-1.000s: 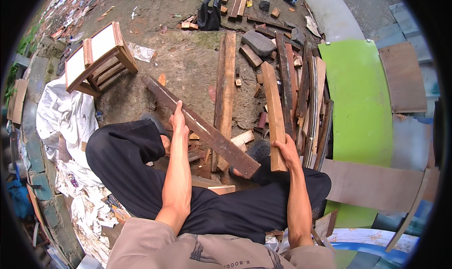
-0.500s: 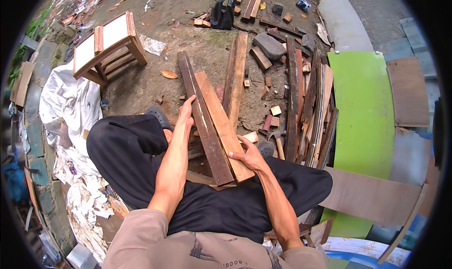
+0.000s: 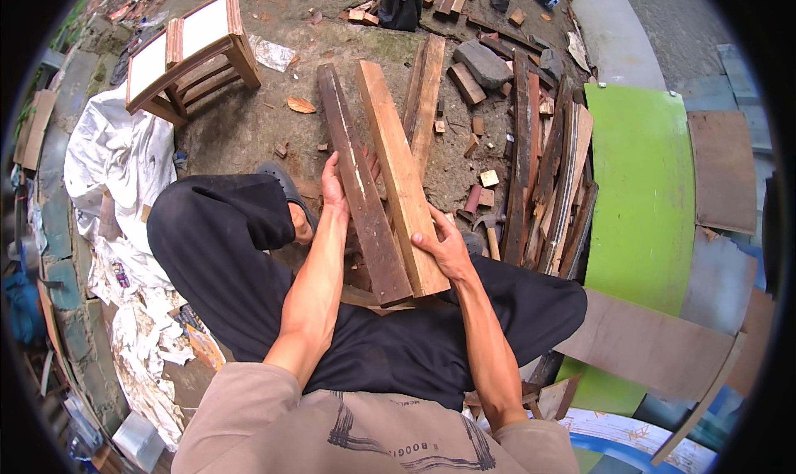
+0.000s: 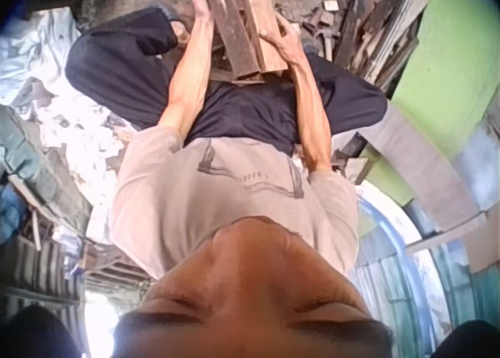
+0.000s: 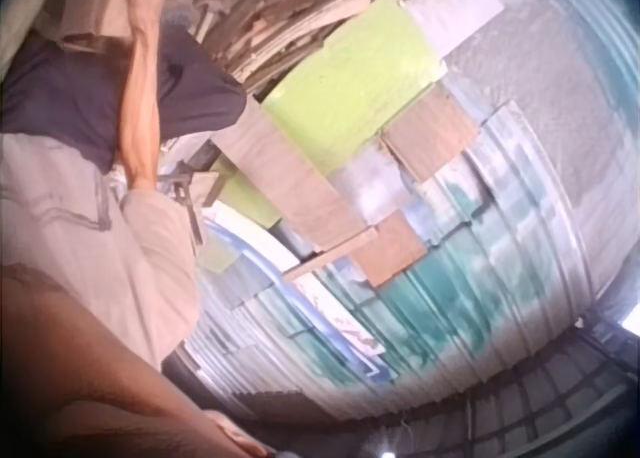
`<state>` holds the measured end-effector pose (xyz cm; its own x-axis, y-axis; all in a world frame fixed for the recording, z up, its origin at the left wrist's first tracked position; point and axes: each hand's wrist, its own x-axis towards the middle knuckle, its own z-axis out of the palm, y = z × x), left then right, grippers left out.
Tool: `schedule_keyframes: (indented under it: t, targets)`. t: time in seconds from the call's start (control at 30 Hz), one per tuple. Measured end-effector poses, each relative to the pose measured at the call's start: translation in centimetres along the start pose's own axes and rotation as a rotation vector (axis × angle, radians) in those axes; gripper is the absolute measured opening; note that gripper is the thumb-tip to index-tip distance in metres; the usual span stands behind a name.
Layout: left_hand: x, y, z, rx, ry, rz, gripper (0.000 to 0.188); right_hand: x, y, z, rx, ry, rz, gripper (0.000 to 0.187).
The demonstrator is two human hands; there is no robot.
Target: The person sits on the ground and uses a hammer to strike a long wooden plank, then uses a hand saw to cut the plank. The person also handles smaller wood pieces and a metal ruler during the process.
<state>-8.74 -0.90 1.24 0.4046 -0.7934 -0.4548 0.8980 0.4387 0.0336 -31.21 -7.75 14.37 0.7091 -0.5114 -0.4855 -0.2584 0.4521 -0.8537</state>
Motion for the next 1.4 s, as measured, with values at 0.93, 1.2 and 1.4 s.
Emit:
schedule_keyframes:
  t: [0.93, 1.2, 1.4]
  targets:
    - [-1.4, -1.5, 3.1, 0.351, 0.105, -0.176, 0.051, -2.7, -2.2, 1.1, -0.145, -0.015, -0.01, 0.083]
    - [-1.6, -2.7, 3.1, 0.364, 0.047, -0.221, 0.055, -2.7, -1.8, 0.4, -0.214, -0.048, -0.028, 0.079]
    - [-1.7, -3.1, 3.3, 0.43, 0.076, -0.203, 0.057, -2.6, -1.8, 0.0, -0.286, -0.029, -0.017, 0.075]
